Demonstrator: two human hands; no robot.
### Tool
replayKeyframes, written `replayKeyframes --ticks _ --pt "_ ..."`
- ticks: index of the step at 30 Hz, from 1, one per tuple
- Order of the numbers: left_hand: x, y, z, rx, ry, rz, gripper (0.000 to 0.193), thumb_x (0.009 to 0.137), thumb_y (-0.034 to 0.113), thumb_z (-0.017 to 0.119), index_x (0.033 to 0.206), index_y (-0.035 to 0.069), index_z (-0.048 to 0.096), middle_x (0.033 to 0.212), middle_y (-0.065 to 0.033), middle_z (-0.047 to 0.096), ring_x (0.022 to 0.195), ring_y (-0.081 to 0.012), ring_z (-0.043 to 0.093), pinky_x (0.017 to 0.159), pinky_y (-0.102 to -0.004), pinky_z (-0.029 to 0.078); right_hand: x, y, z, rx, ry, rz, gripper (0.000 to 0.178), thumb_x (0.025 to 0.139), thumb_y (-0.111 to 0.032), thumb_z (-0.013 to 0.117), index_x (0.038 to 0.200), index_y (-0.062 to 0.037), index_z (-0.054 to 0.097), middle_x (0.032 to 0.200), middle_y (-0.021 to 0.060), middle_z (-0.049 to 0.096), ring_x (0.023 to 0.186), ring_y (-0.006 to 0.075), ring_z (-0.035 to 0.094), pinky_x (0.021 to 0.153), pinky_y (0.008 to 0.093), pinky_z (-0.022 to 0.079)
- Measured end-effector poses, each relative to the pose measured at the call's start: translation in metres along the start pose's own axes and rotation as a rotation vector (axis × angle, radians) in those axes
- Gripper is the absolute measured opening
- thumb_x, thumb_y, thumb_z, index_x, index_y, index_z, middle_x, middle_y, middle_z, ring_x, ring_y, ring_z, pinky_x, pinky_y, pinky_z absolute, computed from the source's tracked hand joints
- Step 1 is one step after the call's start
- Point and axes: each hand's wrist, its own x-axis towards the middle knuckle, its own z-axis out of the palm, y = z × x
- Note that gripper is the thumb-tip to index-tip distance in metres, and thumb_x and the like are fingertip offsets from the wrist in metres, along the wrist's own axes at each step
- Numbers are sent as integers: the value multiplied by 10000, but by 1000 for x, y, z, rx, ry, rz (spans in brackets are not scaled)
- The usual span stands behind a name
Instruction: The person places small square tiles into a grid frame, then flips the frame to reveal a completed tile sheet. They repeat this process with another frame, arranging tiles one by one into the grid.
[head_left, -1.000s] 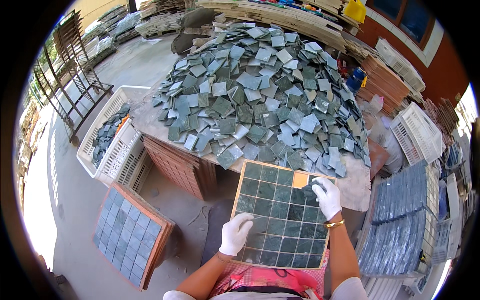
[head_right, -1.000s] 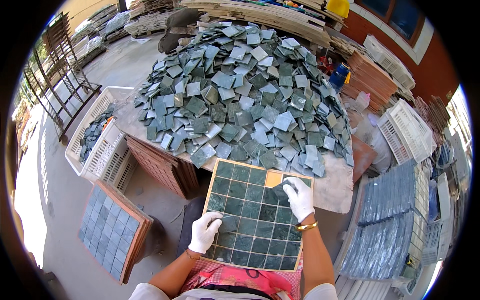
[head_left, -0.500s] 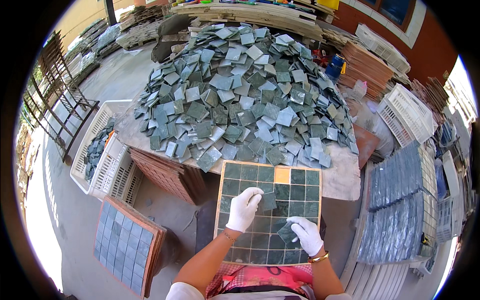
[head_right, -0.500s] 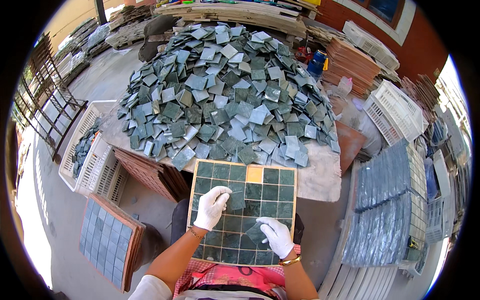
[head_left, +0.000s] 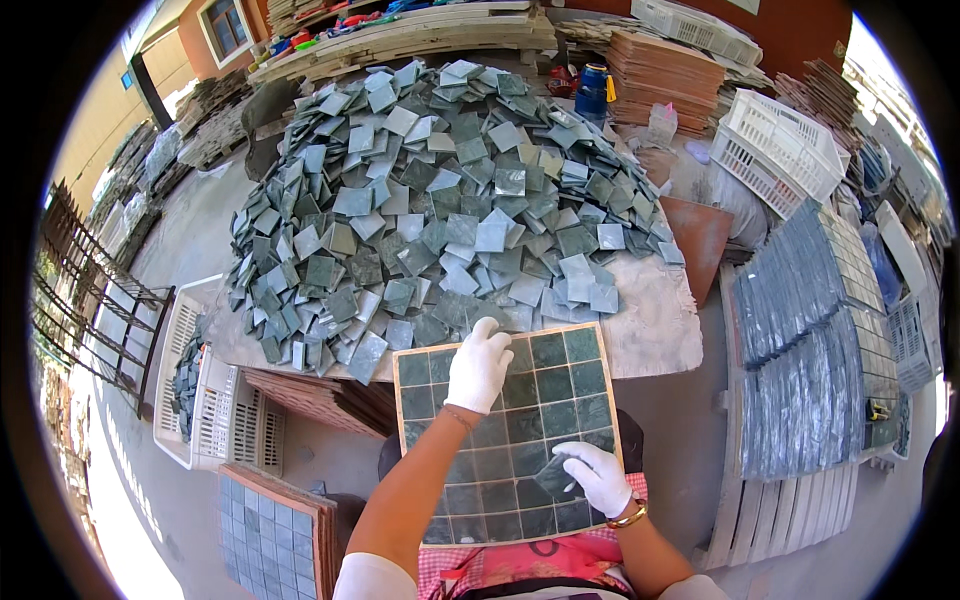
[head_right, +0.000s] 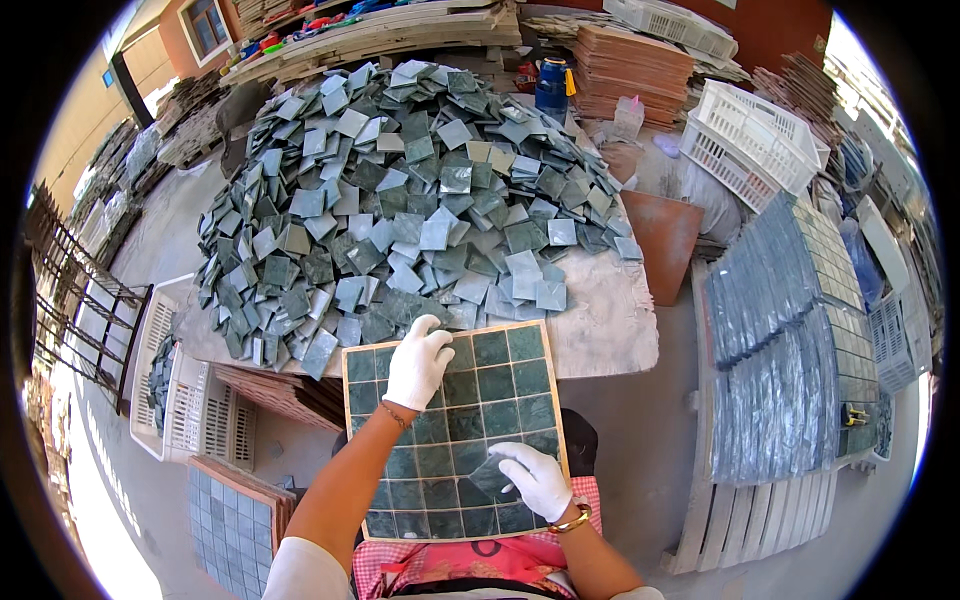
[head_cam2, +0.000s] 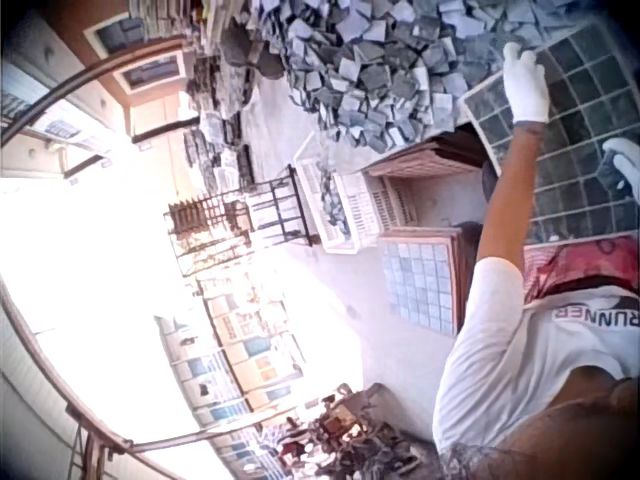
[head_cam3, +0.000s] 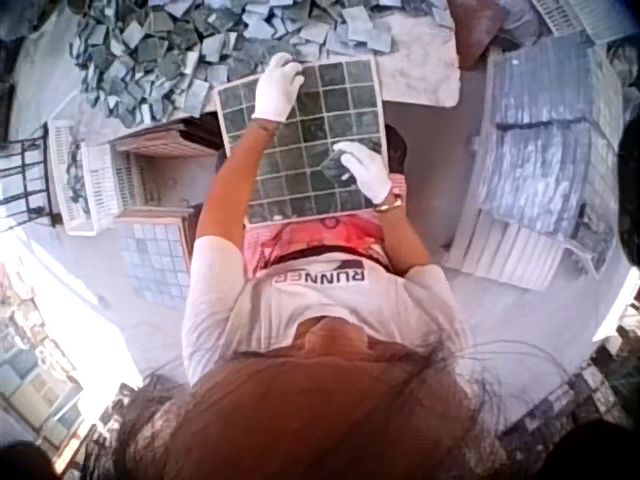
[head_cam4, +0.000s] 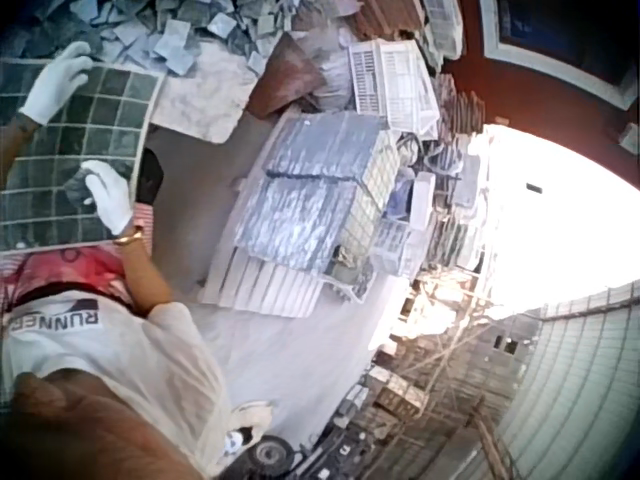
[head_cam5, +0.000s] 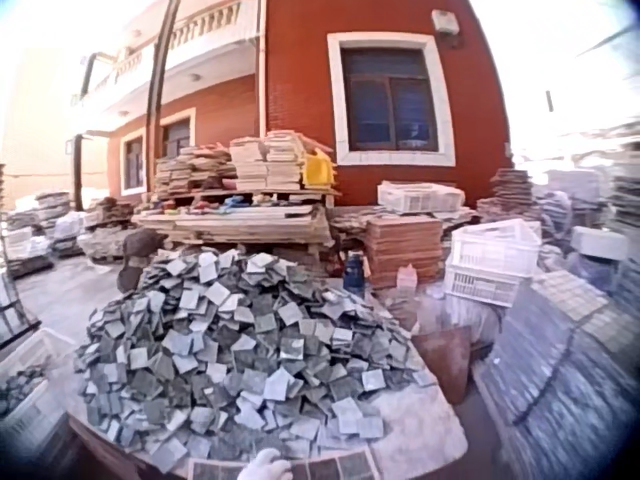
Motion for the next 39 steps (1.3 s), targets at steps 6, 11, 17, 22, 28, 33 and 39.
replayKeyframes --ticks 6,11,17,22,28,33,39 --pt "-14 11 -11 -92 -65 6 311 765 66 659 1070 28 607 1167 -144 553 949 -363 597 803 -415 501 0 6 -5 50 -38 1 281 944 -86 544 1209 -18 606 1098 91 650 856 127 641 644 250 570" --pt "-61 28 8 238 -141 123 586 796 172 690 1287 -68 477 1373 -242 449 1294 -388 416 1081 -427 355 3 7 -8 48 -39 -9 275 939 -76 546 1199 -13 607 1084 88 652 839 129 642 644 250 565" --pt "-80 68 29 218 -143 67 745 778 346 703 1344 -58 437 1408 -235 425 1347 -375 356 1139 -489 244 0 10 -5 33 7 -43 254 933 -66 537 1166 6 609 1004 72 644 767 107 617 613 234 529" --pt "-83 61 19 201 -180 175 756 793 407 679 1381 1 431 1440 -180 422 1354 -313 369 1141 -483 237 0 23 -11 255 52 -136 237 938 -100 523 1121 25 607 934 54 628 731 88 576 588 221 477" --pt "-61 45 17 261 -120 36 764 824 494 618 1392 20 427 1437 -152 435 1334 -307 387 1124 -488 233 1 13 -10 153 20 -180 265 957 -113 518 1177 20 581 969 54 625 790 100 591 634 234 494" --pt "-71 20 7 303 -25 14 683 837 447 624 1382 70 459 1430 -118 454 1323 -297 392 1117 -504 233 -2 20 -8 401 45 -90 298 961 -73 500 1244 11 537 1042 67 619 863 125 618 696 265 534" --pt "-148 37 -43 -44 -88 -8 602 839 300 667 1344 34 476 1395 -178 468 1255 -356 456 1071 -475 335 -7 25 1 732 -67 35 332 972 -49 459 1299 1 491 1099 80 616 922 153 629 704 290 538"
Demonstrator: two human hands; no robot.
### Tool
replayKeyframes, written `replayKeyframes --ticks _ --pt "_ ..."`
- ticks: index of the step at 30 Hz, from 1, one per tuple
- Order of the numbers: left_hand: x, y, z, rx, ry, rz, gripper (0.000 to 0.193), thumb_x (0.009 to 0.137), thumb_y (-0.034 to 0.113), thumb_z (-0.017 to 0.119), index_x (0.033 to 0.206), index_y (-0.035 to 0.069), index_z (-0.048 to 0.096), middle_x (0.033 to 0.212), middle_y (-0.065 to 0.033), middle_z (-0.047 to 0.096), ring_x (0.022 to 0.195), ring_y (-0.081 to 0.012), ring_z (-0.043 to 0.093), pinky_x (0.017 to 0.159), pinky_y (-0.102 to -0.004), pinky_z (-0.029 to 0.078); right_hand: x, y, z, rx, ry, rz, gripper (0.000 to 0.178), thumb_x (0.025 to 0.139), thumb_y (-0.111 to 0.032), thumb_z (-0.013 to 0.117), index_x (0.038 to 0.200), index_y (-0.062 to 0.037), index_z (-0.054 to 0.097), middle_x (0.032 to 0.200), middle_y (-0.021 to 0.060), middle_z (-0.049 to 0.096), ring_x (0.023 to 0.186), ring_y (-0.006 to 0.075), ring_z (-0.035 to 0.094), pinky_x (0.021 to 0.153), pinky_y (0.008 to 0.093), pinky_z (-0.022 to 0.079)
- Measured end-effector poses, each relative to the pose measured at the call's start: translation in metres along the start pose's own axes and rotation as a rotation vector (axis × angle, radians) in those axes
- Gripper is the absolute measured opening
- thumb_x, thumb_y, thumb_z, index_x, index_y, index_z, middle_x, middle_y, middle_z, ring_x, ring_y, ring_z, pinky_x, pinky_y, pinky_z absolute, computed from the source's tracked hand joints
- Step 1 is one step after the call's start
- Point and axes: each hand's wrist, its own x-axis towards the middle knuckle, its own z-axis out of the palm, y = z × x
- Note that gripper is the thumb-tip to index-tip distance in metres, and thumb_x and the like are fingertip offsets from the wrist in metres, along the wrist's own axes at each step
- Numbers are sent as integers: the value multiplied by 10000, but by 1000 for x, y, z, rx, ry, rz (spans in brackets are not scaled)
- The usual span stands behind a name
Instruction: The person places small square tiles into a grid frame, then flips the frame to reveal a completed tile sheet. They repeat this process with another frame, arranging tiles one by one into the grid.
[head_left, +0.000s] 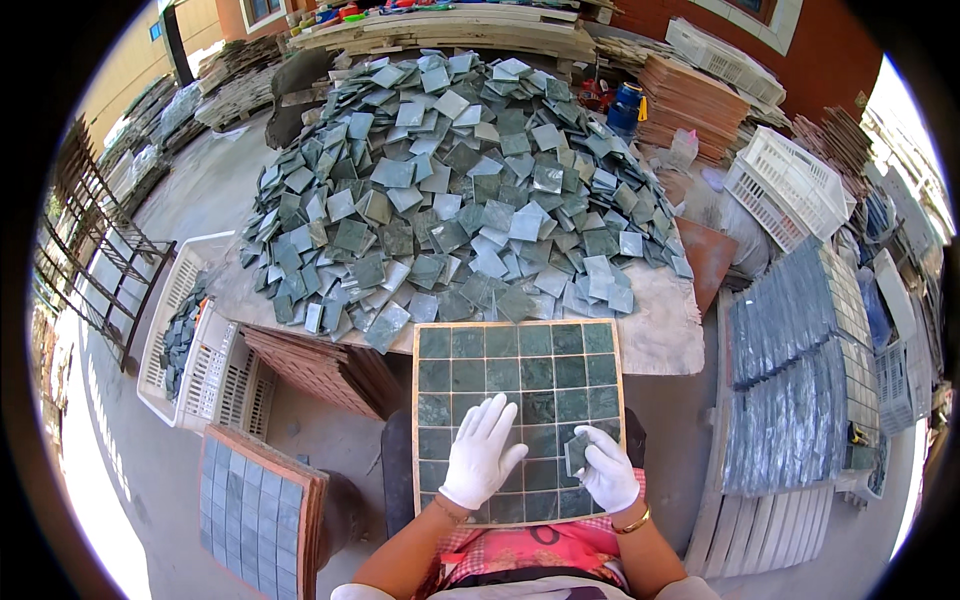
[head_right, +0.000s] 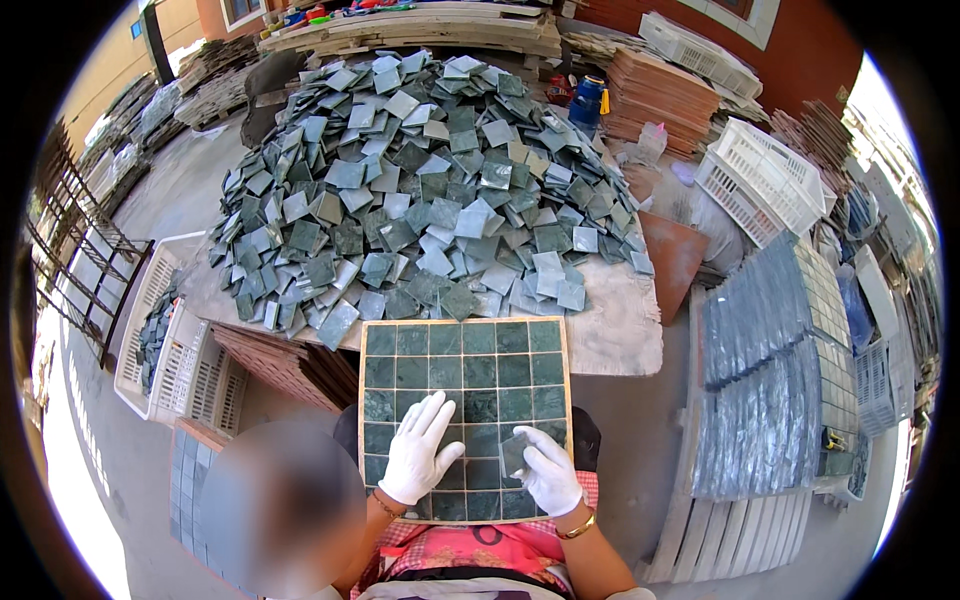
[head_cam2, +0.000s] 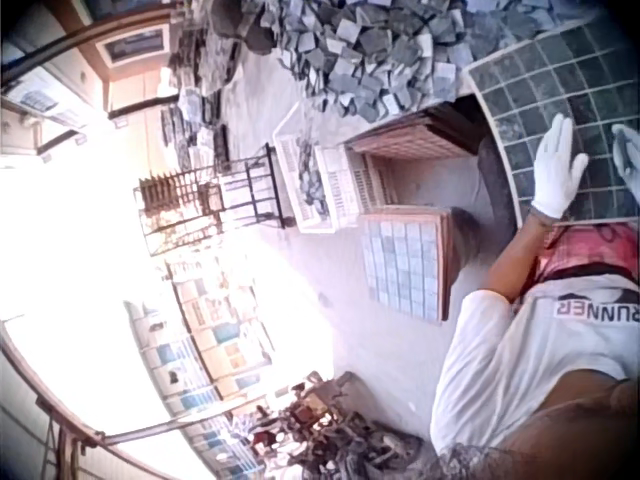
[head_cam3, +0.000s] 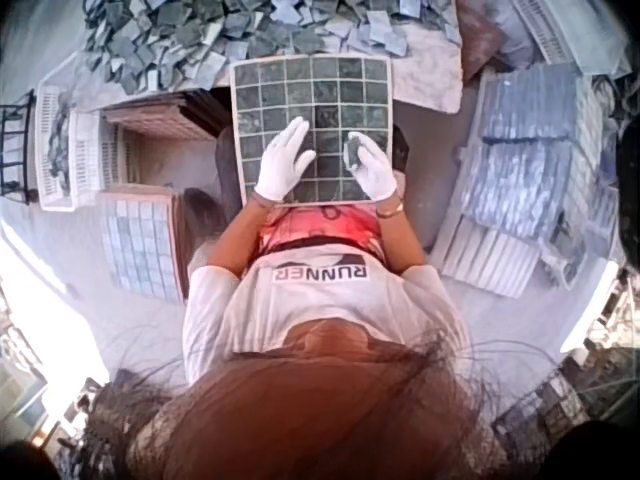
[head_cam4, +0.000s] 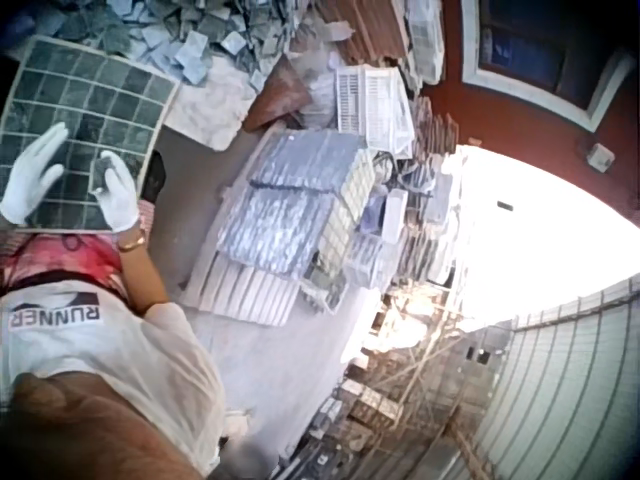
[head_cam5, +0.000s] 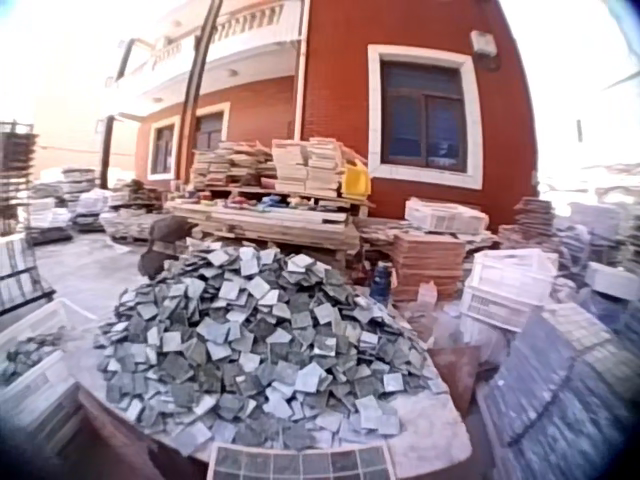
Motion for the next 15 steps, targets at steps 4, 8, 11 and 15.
replayKeyframes --ticks 4,8,11,15 --pt "-47 17 -16 -441 -59 -216 445 904 218 614 1288 10 525 1158 -194 631 1008 -349 633 855 -398 509 7 11 12 591 -115 277 299 971 -84 487 1257 3 511 1022 121 627 794 168 601 626 247 502" --pt "-63 23 -19 -582 -79 -275 357 919 183 594 1235 17 579 1038 -184 671 944 -336 654 821 -373 520 6 17 30 854 -103 446 333 978 -119 477 1274 31 488 955 138 613 666 143 515 498 201 433" --pt "-61 25 -22 -667 -87 -303 340 930 174 580 1232 20 588 1007 -173 682 919 -310 661 815 -350 519 1 17 39 868 -148 467 352 973 -148 498 1271 39 481 938 131 596 634 126 481 480 189 414" --pt "-64 30 -29 -992 -144 -495 362 948 171 559 1277 20 567 1021 -125 690 912 -207 665 814 -303 515 -8 12 59 321 -90 250 323 959 -115 520 1251 22 505 986 128 599 626 118 515 506 195 440"
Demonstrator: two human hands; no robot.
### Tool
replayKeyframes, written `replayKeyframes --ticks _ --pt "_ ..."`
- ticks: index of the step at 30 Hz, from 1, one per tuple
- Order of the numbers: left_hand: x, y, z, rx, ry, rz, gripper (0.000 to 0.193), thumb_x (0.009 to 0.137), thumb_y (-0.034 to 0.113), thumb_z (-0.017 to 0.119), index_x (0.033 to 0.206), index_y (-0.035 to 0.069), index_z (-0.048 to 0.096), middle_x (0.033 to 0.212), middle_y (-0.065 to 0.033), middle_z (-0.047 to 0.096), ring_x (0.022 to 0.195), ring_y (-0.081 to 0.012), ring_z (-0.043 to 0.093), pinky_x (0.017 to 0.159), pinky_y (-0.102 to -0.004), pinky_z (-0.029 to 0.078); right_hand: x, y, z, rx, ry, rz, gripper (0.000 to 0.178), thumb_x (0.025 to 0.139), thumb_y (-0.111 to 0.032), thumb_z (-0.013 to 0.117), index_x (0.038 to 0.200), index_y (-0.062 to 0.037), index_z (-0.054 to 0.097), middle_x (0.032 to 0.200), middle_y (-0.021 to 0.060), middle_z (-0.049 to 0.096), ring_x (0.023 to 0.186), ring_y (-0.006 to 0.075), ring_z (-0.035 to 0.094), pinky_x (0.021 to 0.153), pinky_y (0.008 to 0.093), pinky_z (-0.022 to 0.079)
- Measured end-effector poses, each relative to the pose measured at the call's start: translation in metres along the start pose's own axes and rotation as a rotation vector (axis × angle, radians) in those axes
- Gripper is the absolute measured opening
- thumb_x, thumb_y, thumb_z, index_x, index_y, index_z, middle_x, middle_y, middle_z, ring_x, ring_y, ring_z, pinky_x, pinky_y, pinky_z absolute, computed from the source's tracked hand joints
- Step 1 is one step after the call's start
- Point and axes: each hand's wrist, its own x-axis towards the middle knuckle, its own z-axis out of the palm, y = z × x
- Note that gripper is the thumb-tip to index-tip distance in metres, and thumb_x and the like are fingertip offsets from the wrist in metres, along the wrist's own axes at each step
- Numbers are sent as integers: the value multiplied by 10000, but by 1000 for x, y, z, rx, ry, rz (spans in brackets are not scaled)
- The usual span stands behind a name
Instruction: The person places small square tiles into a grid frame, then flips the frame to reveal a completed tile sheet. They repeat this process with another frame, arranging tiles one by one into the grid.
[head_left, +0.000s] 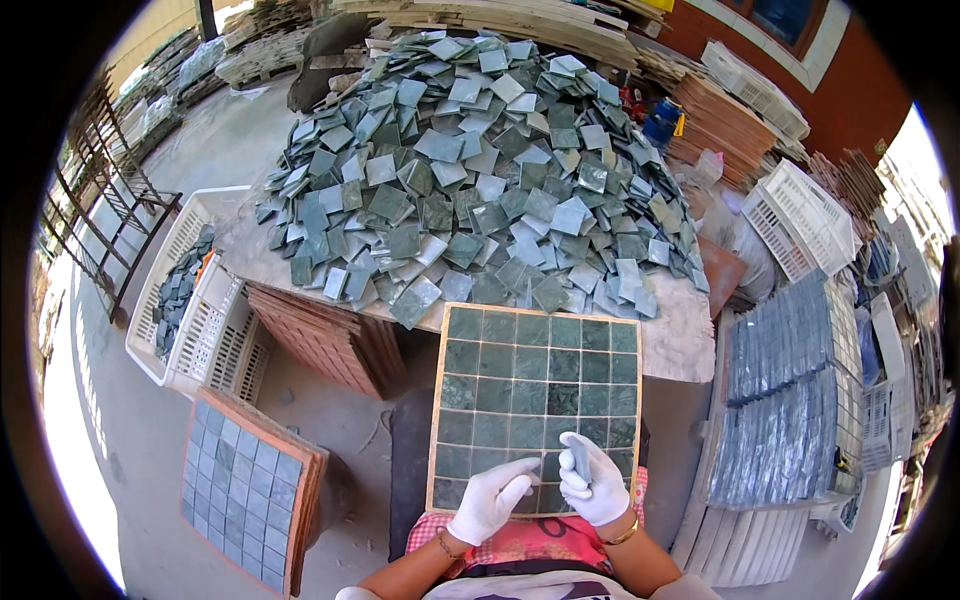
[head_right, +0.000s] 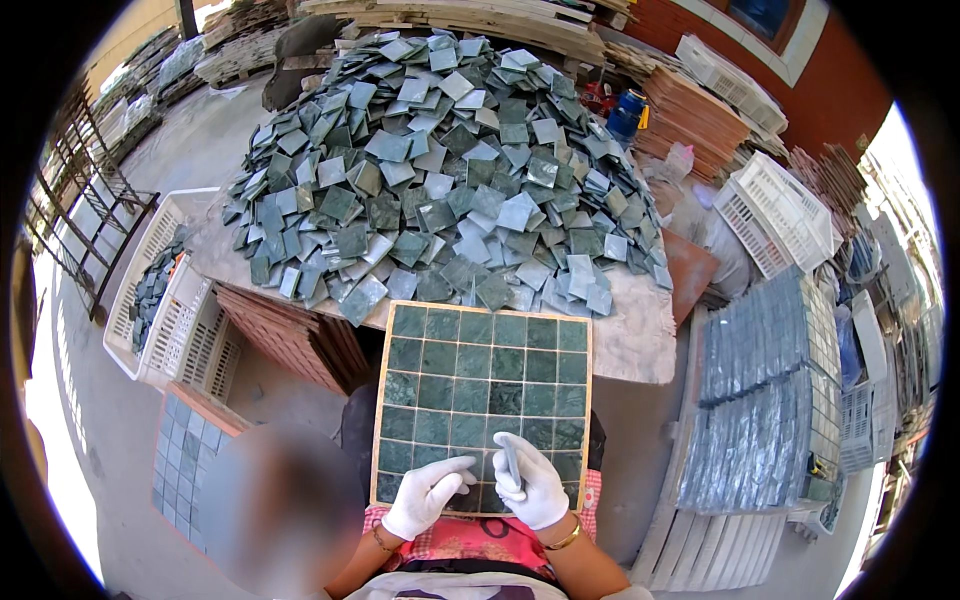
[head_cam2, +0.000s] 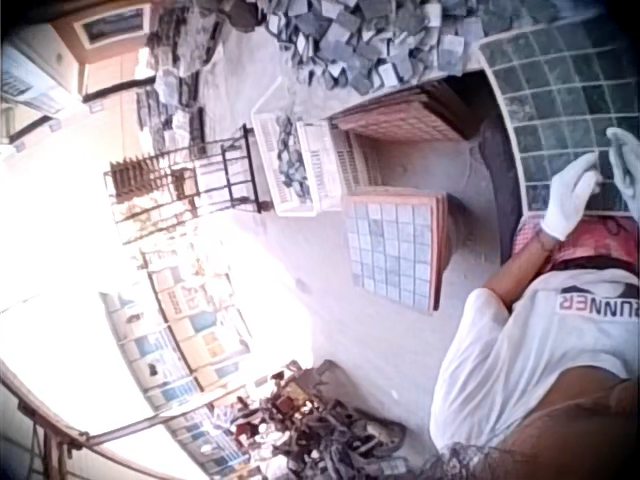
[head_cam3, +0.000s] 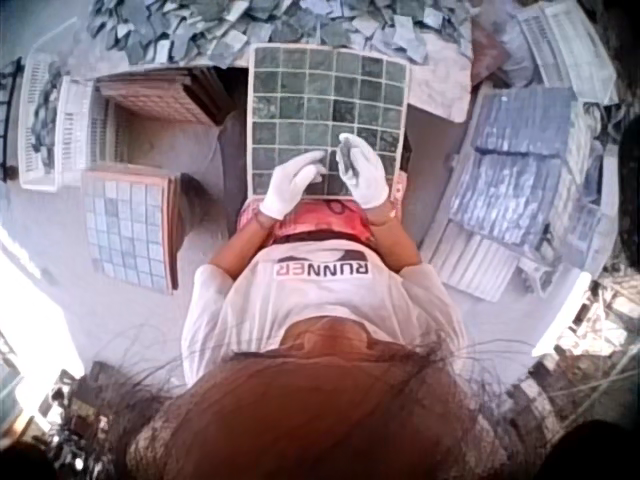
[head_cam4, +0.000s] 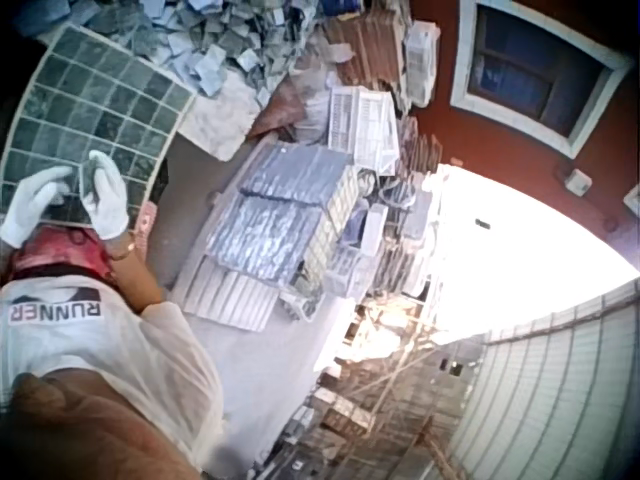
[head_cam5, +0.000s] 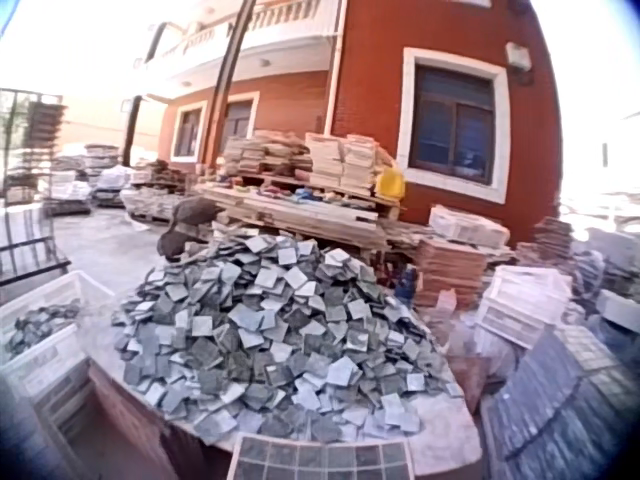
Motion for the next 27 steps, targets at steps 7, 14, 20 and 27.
replayKeyframes --ticks 7,14,20,27 --pt "-4 3 -1 -167 -21 -28 387 927 113 579 1300 15 553 1143 -117 656 974 -153 637 856 -284 501 -7 16 31 -1181 254 -337 293 903 21 520 1192 15 562 965 107 647 727 153 652 661 270 543" --pt "-5 4 -2 7 82 149 355 889 95 631 1235 21 604 1092 -116 673 930 -160 635 826 -283 499 -4 18 24 -1365 139 -384 288 896 34 528 1182 19 561 953 118 656 776 163 677 679 268 551" --pt "-1 0 -2 -314 53 -253 324 925 146 596 1212 -3 607 849 -8 632 678 -54 552 636 -215 471 -7 16 30 -1134 176 -223 354 904 28 528 1258 16 514 970 129 646 736 172 676 654 266 561" --pt "-16 -14 -12 -433 97 -323 319 930 149 606 1195 -28 589 836 6 613 664 -47 539 611 -205 447 -2 20 19 -1281 110 -191 465 887 40 538 1343 -5 464 993 125 640 792 141 656 666 270 560"
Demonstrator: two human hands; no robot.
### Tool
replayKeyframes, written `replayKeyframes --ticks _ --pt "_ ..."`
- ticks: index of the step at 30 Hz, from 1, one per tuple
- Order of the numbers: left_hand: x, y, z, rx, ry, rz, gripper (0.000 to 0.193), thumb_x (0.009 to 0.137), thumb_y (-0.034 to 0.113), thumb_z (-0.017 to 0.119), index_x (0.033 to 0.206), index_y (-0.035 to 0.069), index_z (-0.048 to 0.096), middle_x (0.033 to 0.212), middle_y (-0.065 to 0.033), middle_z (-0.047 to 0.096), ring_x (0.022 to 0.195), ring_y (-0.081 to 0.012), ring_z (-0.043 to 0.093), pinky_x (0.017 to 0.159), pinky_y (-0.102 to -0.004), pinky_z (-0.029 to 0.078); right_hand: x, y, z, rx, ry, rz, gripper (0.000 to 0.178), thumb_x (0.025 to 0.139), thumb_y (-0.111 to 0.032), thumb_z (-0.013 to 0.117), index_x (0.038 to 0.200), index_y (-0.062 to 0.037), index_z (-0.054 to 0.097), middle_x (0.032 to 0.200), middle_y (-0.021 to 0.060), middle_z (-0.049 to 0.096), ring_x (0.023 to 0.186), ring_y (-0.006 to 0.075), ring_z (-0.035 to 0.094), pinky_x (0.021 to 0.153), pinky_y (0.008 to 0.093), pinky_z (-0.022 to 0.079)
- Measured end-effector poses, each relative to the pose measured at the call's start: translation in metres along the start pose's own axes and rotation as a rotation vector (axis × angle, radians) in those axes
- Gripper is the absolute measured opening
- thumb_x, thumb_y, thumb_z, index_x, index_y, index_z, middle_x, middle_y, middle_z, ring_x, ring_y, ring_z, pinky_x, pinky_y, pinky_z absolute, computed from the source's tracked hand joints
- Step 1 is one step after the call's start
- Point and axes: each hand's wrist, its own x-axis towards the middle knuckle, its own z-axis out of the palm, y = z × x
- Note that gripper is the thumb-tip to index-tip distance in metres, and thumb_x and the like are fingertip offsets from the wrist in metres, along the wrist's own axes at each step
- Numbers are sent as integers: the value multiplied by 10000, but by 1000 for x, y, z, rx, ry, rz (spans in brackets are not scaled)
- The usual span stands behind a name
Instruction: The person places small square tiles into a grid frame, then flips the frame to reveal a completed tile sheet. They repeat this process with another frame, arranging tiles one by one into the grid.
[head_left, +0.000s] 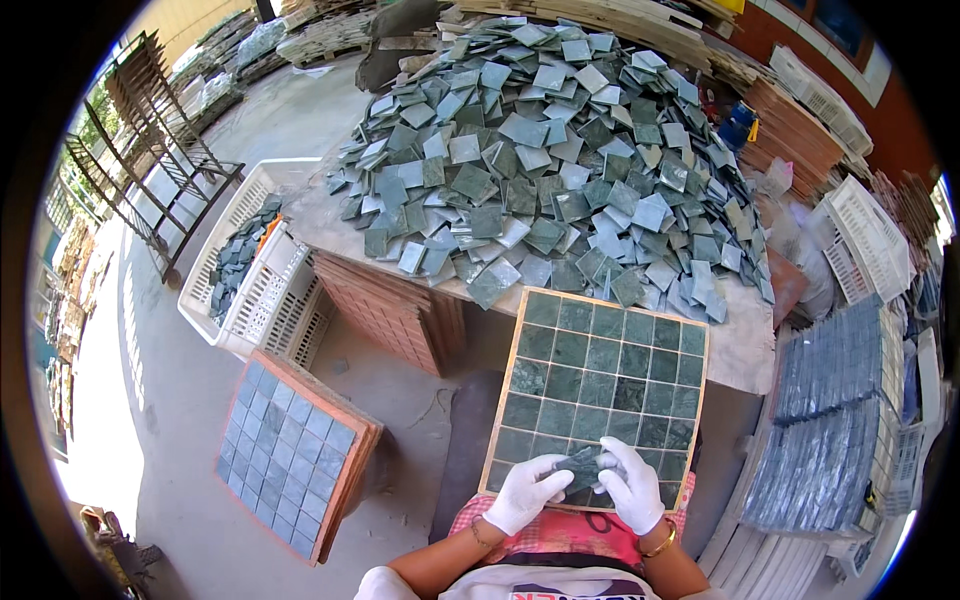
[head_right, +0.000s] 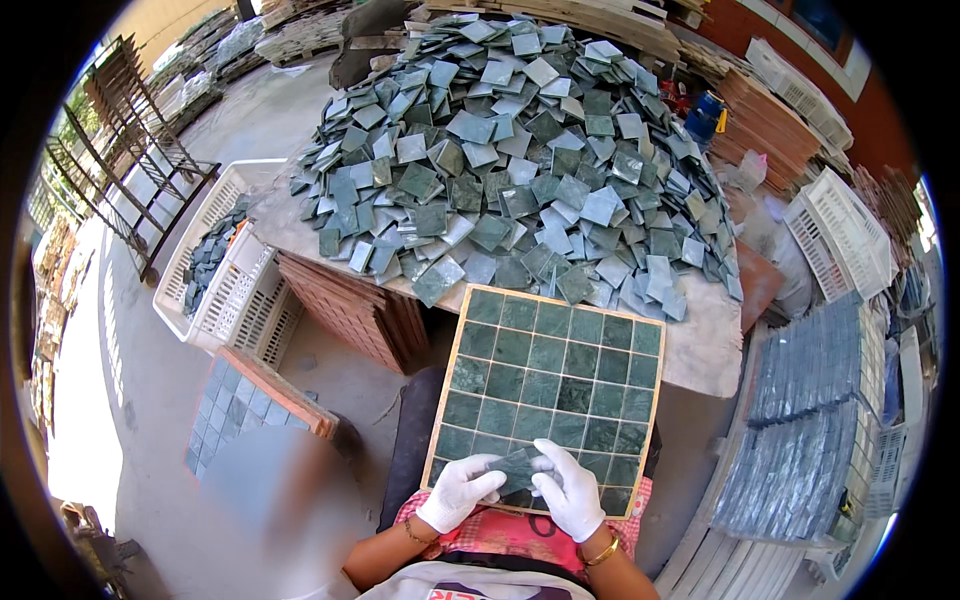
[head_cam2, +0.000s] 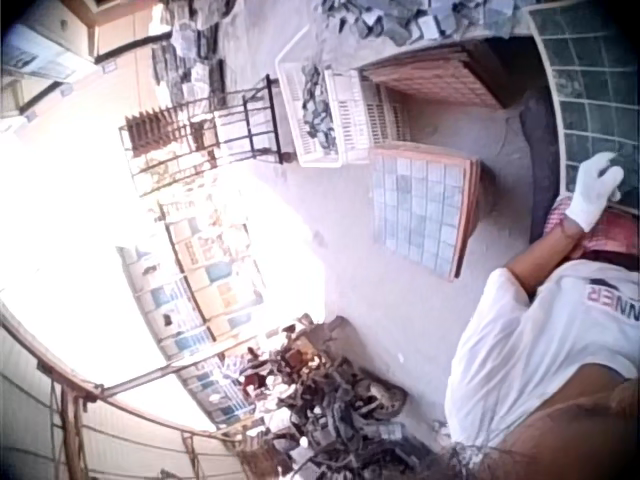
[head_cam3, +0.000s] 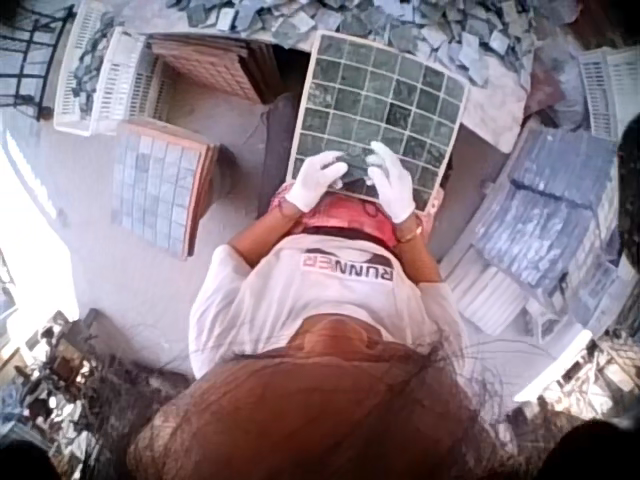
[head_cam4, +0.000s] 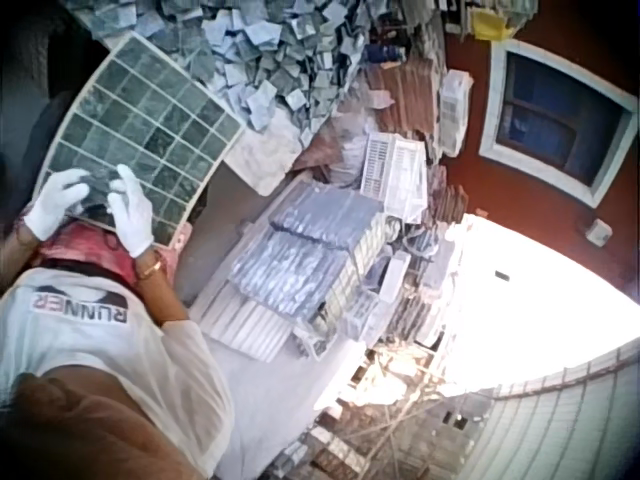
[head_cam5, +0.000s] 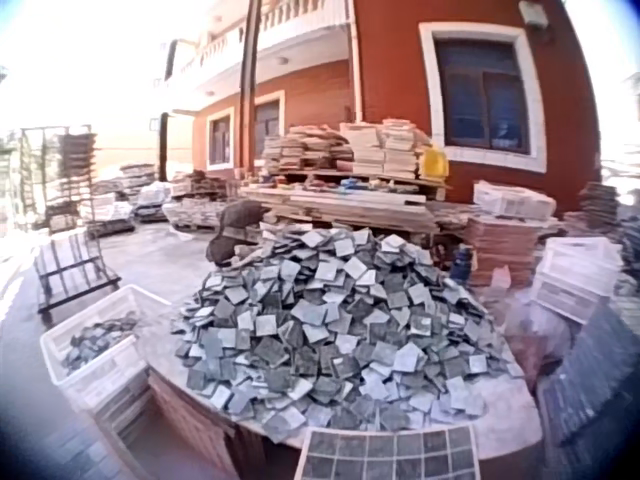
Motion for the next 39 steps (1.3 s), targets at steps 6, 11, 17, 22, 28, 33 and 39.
replayKeyframes --ticks 6,11,17,22,28,33,39 --pt "-2 30 -65 -357 133 -34 132 944 155 571 986 32 593 782 -11 541 660 -95 511 590 -242 422 -1 1 -5 29 86 -6 451 860 51 494 1309 14 483 942 119 654 742 133 652 656 253 549" --pt "-9 153 -262 -415 461 677 321 1010 215 451 1256 9 447 1202 -118 483 1087 -172 455 899 -283 432 0 -13 -15 -38 43 25 369 892 -6 528 1261 11 534 952 109 668 784 135 662 689 258 544" --pt "-53 185 -270 26 531 898 440 1028 280 418 1398 41 408 1338 -119 489 1140 -160 494 994 -292 445 46 -4 -40 -582 135 -346 325 902 -145 588 1217 -66 576 1145 149 634 1042 313 621 880 378 507" --pt "-1 99 -147 -116 641 523 260 954 154 530 1156 2 591 981 -97 642 768 -136 600 706 -262 490 105 -13 -82 -970 277 -382 503 919 -249 560 1358 -35 442 1414 203 427 1324 360 390 1103 437 320" --pt "20 40 -56 884 488 766 317 824 38 605 1131 -39 616 1089 -197 653 994 -315 644 895 -357 498 152 -11 -87 -1300 116 -335 741 907 -500 526 1441 -22 335 1522 193 290 1420 351 241 1162 481 168" --pt "41 26 -19 1507 352 822 475 750 199 712 1182 34 605 1243 -158 566 1195 -326 507 1013 -441 359 131 -4 -67 -1325 -37 -458 665 883 -413 596 1389 -26 406 1456 198 379 1370 356 327 1141 474 233" --pt "46 25 -15 1526 381 800 484 732 206 717 1179 53 611 1237 -149 556 1192 -330 500 1021 -465 343 159 -17 -101 -1102 176 -453 371 832 -165 638 1184 -68 570 1176 122 587 1089 310 554 941 418 442"
